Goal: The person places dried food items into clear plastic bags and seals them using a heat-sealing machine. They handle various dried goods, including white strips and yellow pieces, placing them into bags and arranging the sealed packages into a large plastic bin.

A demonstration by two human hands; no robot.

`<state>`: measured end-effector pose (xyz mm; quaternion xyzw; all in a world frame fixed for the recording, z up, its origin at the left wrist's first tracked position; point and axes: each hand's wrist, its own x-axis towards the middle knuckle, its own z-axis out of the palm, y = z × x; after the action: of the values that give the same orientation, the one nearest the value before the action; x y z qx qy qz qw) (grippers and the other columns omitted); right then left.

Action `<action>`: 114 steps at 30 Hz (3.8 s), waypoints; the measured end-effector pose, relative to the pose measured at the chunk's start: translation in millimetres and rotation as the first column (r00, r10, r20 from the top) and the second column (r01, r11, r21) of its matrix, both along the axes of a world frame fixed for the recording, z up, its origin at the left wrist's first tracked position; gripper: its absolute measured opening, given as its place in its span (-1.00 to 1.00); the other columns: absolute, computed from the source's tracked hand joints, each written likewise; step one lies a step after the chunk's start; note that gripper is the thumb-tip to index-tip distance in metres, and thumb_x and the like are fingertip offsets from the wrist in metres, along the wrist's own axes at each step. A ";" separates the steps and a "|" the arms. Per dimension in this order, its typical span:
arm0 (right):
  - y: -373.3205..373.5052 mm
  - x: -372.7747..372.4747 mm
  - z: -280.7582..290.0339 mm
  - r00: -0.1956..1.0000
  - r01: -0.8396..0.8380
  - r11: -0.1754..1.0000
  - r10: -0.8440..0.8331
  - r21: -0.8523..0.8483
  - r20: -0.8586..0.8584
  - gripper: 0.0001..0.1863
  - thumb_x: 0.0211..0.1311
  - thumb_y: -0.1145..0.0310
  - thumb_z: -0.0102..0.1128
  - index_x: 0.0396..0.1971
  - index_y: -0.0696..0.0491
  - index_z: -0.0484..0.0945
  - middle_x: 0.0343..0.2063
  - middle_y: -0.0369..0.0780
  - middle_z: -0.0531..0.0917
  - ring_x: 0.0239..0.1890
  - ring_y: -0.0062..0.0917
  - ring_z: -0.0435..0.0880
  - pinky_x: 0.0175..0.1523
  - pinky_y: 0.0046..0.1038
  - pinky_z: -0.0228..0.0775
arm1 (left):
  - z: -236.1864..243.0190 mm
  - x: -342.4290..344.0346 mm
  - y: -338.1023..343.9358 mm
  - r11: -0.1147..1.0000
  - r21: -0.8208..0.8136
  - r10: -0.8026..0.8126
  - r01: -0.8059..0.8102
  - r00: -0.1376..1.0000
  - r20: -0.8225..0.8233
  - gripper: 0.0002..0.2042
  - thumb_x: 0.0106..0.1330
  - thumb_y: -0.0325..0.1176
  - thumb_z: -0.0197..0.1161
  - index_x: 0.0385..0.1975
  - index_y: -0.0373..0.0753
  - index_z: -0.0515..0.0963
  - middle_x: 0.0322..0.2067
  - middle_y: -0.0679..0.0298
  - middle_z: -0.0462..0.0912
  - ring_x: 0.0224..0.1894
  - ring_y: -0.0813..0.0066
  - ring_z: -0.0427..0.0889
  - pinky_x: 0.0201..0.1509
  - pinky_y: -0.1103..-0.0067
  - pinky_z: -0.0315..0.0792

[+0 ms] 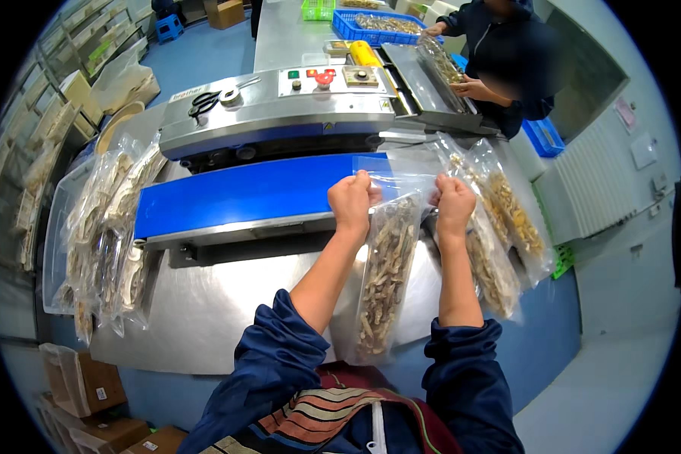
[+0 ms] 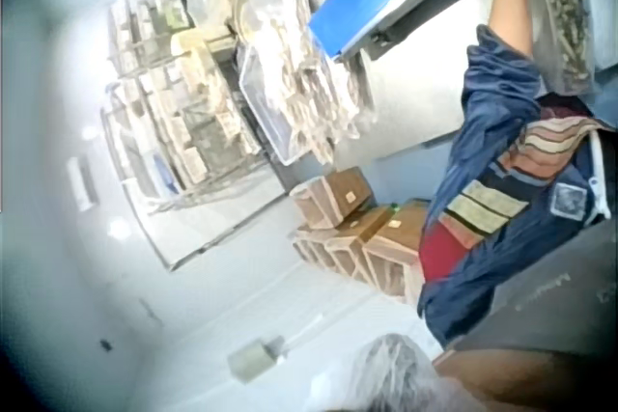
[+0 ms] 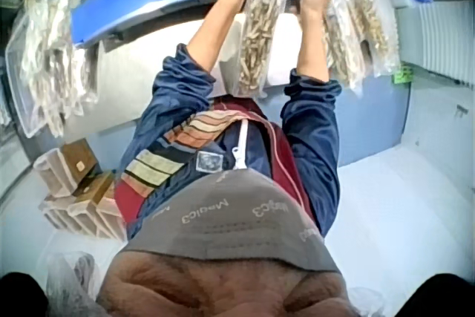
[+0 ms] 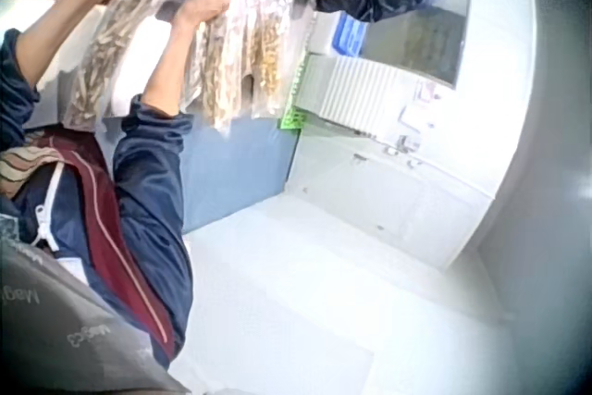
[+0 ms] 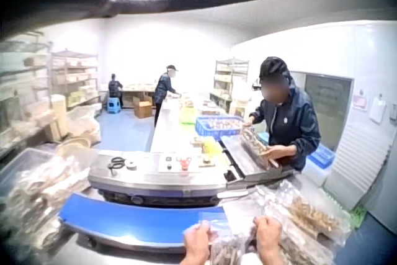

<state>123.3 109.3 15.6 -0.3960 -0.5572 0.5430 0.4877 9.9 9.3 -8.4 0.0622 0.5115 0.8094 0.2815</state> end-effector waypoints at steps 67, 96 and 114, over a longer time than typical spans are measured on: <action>58.4 118.5 -1.7 0.378 -0.305 0.941 -0.022 0.147 0.925 -0.14 -0.24 0.11 0.37 0.13 0.07 0.20 0.08 -0.01 0.33 0.06 -0.25 0.40 0.11 -0.32 0.24 | 28.6 -22.3 -211.5 0.790 -0.161 0.415 -0.592 0.709 -0.569 -0.81 0.32 -0.38 -0.01 -0.32 -0.36 0.50 -0.59 0.34 0.51 -0.50 0.64 0.48 -0.40 0.73 0.34; -75.8 121.6 25.6 0.735 -0.424 0.904 0.379 -0.055 0.562 -0.33 -0.40 0.26 0.39 -0.15 0.21 0.42 -0.34 -0.08 0.60 -0.27 -0.38 0.59 -0.11 -0.46 0.37 | 26.3 50.1 -30.5 0.798 0.042 -0.588 0.601 0.792 -0.162 -0.53 0.35 -0.02 -0.12 0.06 -0.27 0.27 0.00 0.22 0.40 0.07 0.45 0.34 0.17 0.47 0.16; -145.1 44.8 -21.2 0.737 -0.491 0.822 0.215 0.288 0.640 -0.07 -0.33 0.18 0.45 0.07 0.27 0.16 -0.11 -0.05 0.44 -0.08 -0.33 0.47 -0.04 -0.40 0.36 | -50.6 -15.4 -84.5 0.632 0.731 -0.640 0.259 0.707 0.302 -0.59 0.17 -0.08 0.14 -0.16 -0.30 0.46 -0.25 0.16 0.57 -0.19 0.27 0.55 -0.10 0.37 0.46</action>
<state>168.0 -35.9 -5.7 -0.3054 -0.8525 0.3397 0.2541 -5.5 -75.1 -59.0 0.0566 0.0690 0.8129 0.5755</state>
